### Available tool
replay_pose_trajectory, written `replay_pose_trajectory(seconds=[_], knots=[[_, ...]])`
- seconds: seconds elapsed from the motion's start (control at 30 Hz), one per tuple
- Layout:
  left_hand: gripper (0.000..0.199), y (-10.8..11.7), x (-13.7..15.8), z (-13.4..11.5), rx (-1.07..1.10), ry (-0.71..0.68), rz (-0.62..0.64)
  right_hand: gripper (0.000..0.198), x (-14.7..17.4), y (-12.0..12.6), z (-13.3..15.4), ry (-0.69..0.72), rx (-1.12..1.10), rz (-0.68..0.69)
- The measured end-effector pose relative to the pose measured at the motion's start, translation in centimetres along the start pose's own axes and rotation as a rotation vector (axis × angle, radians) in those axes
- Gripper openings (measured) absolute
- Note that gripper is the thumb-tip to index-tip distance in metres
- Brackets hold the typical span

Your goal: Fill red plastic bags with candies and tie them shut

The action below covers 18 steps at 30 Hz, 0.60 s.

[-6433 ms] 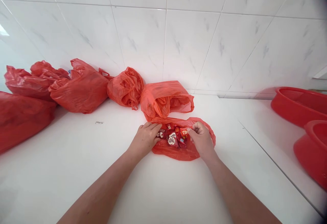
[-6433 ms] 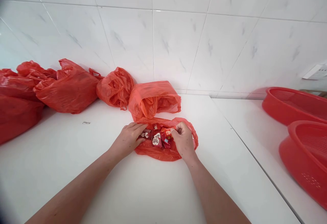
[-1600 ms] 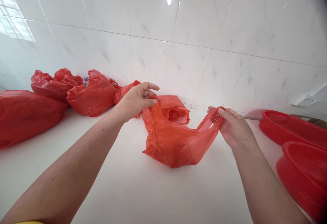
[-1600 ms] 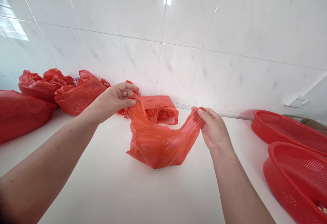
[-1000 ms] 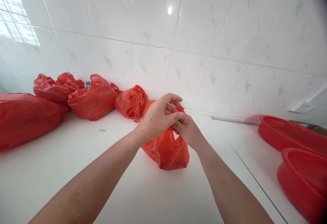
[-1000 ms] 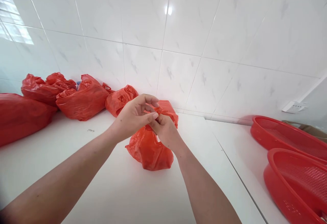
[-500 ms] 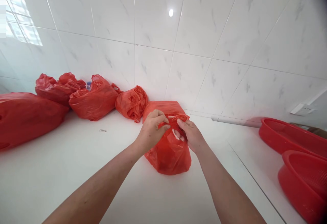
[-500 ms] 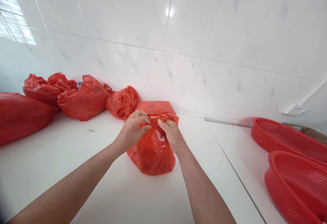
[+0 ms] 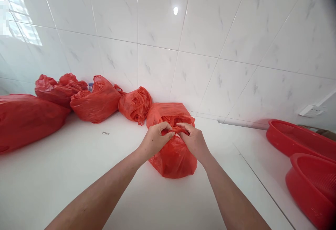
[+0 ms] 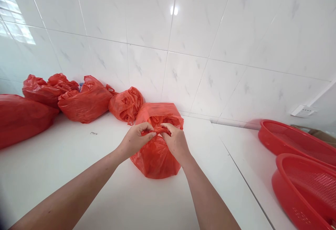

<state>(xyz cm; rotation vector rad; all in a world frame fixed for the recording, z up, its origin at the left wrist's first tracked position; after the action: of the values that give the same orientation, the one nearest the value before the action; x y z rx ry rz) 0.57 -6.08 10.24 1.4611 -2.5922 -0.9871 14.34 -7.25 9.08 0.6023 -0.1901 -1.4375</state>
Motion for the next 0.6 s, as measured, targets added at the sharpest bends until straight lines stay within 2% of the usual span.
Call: replay_pose_trajectory(seconds=[0.07, 0.17, 0.27, 0.3, 0.43, 0.5, 0.6], knots=[[0.012, -0.3, 0.3, -0.4, -0.089, -0.039, 0.019, 0.030, 0.0, -0.7, -0.4, -0.015, -0.062, 0.076], [0.007, -0.2, 1.3, -1.5, -0.276, -0.164, -0.010, 0.027, 0.3, -1.7, -1.1, -0.029, -0.325, 0.196], [0.010, 0.1, 3.0, -1.6, -0.418, -0.231, -0.017, 0.025, 0.6, -1.5, -3.3, -0.095, -0.561, 0.197], [0.012, 0.1, 3.6, -1.3, -0.452, -0.233, 0.007, 0.024, 0.8, -0.9, -4.5, -0.136, -0.525, 0.142], [0.017, 0.3, 6.5, 0.5, -0.504, -0.175, 0.170, 0.021, 2.0, 3.4, -8.7, -0.291, -0.072, -0.177], [0.017, 0.9, 7.6, 1.8, -0.455, -0.097, 0.229, 0.020, 2.4, 3.9, -9.9, -0.316, 0.003, -0.211], [0.017, 2.6, 8.9, 4.0, -0.281, 0.089, 0.236, 0.018, 2.6, 2.8, -10.6, -0.297, -0.003, -0.125]])
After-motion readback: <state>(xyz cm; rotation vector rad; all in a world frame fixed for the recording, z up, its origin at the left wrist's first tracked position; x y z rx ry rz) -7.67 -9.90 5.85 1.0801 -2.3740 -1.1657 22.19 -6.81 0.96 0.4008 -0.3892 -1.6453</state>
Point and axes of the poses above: each hand's wrist, its own x-axis away from the middle knuckle, its own y-axis out of the back of the hand, z = x × y, the point moved 10 cm from there along -x, towards the middle knuckle, and after that the axes turned 14 degrees about z, right-handed, at the moved point
